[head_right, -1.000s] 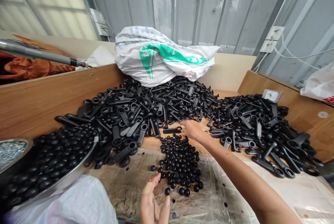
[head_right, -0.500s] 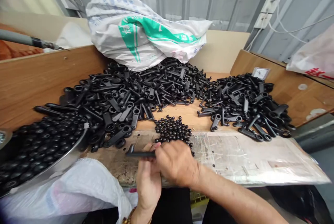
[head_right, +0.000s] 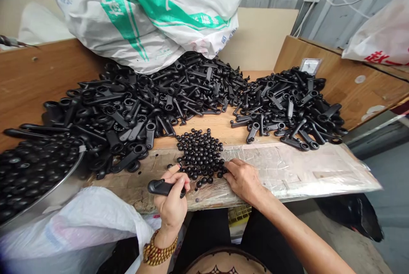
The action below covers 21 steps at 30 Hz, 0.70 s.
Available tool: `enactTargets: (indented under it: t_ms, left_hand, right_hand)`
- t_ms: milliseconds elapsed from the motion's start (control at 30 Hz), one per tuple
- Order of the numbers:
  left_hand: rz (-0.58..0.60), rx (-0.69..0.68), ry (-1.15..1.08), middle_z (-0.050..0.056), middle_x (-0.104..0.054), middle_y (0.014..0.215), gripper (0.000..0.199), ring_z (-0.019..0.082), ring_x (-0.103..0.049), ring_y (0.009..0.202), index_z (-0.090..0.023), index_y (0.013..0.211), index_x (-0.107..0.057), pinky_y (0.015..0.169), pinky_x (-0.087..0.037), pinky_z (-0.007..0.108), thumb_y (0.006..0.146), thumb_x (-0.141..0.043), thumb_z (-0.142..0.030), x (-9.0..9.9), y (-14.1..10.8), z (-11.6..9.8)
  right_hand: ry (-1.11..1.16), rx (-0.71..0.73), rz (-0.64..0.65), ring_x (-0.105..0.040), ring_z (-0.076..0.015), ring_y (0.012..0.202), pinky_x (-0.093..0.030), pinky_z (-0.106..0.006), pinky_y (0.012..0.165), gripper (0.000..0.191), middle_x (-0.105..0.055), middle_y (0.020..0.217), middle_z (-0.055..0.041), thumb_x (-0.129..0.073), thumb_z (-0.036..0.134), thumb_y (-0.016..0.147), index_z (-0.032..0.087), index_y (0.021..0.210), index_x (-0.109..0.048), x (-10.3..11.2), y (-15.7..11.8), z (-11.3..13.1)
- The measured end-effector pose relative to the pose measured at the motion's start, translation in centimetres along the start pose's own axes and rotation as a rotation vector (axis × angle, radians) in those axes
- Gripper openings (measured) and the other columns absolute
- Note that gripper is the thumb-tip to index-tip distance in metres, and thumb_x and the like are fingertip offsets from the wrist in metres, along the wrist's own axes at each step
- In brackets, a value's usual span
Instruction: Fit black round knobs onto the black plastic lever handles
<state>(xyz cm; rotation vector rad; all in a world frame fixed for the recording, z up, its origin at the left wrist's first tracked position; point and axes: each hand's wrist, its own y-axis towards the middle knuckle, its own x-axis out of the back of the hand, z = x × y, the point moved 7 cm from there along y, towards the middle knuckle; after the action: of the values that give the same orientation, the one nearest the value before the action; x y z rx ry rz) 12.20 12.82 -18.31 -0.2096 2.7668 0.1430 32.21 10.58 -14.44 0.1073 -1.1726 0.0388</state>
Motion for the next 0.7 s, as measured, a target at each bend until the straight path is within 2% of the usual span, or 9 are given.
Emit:
enactTargets:
  t_ms: [100,233,333,433,500,567,700]
  left_hand:
    - [0.005,-0.061,0.085,-0.001,-0.057,0.073,0.021,0.009,-0.051,0.058,-0.015,0.095,-0.057,0.059,-0.043,0.022,0.078,-0.060,-0.026,0.3,-0.3,0.0]
    - [-0.011,-0.077,0.164,0.000,-0.058,0.077,0.018,0.009,-0.053,0.061,-0.015,0.090,-0.059,0.063,-0.044,0.023,0.078,-0.060,-0.028,0.5,-0.4,0.2]
    - [-0.011,-0.077,0.209,-0.001,-0.057,0.073,0.021,0.009,-0.050,0.058,-0.015,0.093,-0.060,0.060,-0.043,0.023,0.077,-0.060,-0.029,0.4,-0.3,0.3]
    - [0.012,-0.069,0.297,-0.001,-0.056,0.070,0.024,0.009,-0.048,0.054,-0.015,0.096,-0.060,0.056,-0.042,0.023,0.077,-0.058,-0.030,-0.1,-0.3,0.0]
    - [0.031,-0.086,0.383,0.000,-0.058,0.072,0.024,0.010,-0.051,0.056,-0.015,0.093,-0.062,0.058,-0.043,0.024,0.076,-0.057,-0.030,-0.7,-0.5,-0.6]
    - [0.068,-0.120,0.459,0.002,-0.062,0.075,0.022,0.013,-0.056,0.064,-0.014,0.091,-0.062,0.066,-0.046,0.026,0.075,-0.056,-0.028,-1.6,-0.9,-1.5]
    - [0.216,-0.183,0.523,0.004,-0.065,0.086,0.020,0.017,-0.060,0.083,-0.016,0.092,-0.062,0.080,-0.046,0.029,0.076,-0.051,-0.020,-4.4,-2.8,-2.7]
  right_hand:
    - [-0.072,0.015,0.092,-0.060,-0.0193,0.085,-0.041,-0.025,0.069,0.020,-0.064,0.089,-0.0052,-0.050,0.020,0.082,0.019,0.097,-0.062,-0.5,0.5,0.8]
    - [-0.138,0.037,0.133,-0.061,-0.0196,0.081,-0.038,-0.025,0.065,0.017,-0.064,0.086,-0.0058,-0.047,0.019,0.081,0.017,0.089,-0.062,-0.4,0.8,1.5]
    - [-0.137,0.051,0.142,-0.061,-0.0201,0.079,-0.038,-0.026,0.064,0.017,-0.063,0.083,-0.0061,-0.046,0.016,0.080,0.016,0.084,-0.062,-0.2,0.8,1.3]
    - [-0.036,0.039,0.092,-0.061,-0.0204,0.080,-0.040,-0.028,0.067,0.021,-0.064,0.087,-0.0071,-0.045,0.015,0.080,0.016,0.090,-0.063,0.3,0.4,0.7]
    - [0.155,0.032,0.006,-0.060,-0.0198,0.081,-0.042,-0.029,0.071,0.024,-0.065,0.091,-0.0078,-0.046,0.019,0.082,0.016,0.098,-0.064,1.0,0.0,0.5]
    - [0.486,0.026,-0.074,-0.060,-0.0182,0.077,-0.044,-0.029,0.069,0.024,-0.065,0.091,-0.0071,-0.051,0.025,0.082,0.017,0.101,-0.065,1.7,-0.8,0.5]
    - [1.290,-0.054,-0.111,-0.055,-0.0125,0.057,-0.045,-0.025,0.053,0.022,-0.063,0.067,-0.0019,-0.064,0.033,0.076,0.018,0.092,-0.068,1.4,-2.8,1.4]
